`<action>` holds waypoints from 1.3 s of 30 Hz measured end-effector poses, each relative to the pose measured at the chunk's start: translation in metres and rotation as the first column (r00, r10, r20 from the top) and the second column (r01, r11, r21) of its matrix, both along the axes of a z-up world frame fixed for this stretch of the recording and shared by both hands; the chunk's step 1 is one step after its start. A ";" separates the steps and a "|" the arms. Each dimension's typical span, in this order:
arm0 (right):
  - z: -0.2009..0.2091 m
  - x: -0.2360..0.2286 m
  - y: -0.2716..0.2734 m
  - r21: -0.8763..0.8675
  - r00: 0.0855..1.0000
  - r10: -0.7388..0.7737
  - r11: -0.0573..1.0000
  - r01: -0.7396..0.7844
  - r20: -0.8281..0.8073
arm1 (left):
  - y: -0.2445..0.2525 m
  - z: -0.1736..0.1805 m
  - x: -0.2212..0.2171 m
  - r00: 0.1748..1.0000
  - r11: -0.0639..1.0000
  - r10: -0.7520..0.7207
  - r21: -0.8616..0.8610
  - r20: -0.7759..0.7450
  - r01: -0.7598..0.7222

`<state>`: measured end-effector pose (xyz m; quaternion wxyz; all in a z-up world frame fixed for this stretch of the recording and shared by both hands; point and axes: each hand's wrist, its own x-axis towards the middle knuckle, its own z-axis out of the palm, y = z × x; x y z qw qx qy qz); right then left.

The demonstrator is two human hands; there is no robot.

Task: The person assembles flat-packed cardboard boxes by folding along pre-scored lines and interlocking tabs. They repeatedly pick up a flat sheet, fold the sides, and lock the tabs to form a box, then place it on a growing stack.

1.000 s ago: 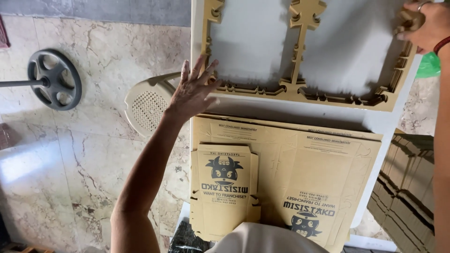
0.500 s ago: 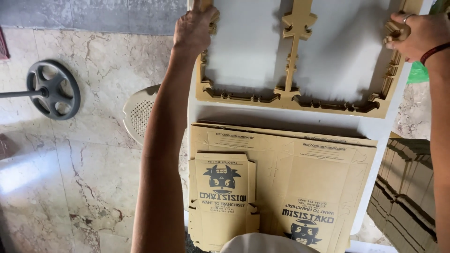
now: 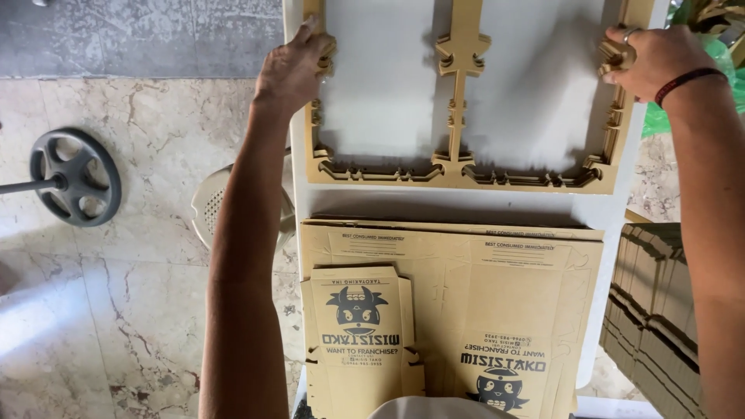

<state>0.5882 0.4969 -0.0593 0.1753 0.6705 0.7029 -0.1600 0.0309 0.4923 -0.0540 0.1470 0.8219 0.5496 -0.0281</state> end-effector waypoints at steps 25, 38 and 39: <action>0.025 -0.020 -0.002 -0.093 0.986 -0.115 0.990 0.104 -0.124 | 0.011 0.093 0.015 0.931 0.939 0.341 -0.082 0.132 -0.333; 0.009 -0.011 0.002 -0.106 0.990 -0.108 0.990 0.098 -0.090 | 0.002 0.110 0.033 0.871 0.814 0.492 -0.361 0.008 -0.456; 0.010 -0.012 0.003 -0.106 0.991 -0.117 0.988 0.109 -0.071 | 0.004 0.112 0.037 0.866 0.794 0.500 -0.383 -0.029 -0.471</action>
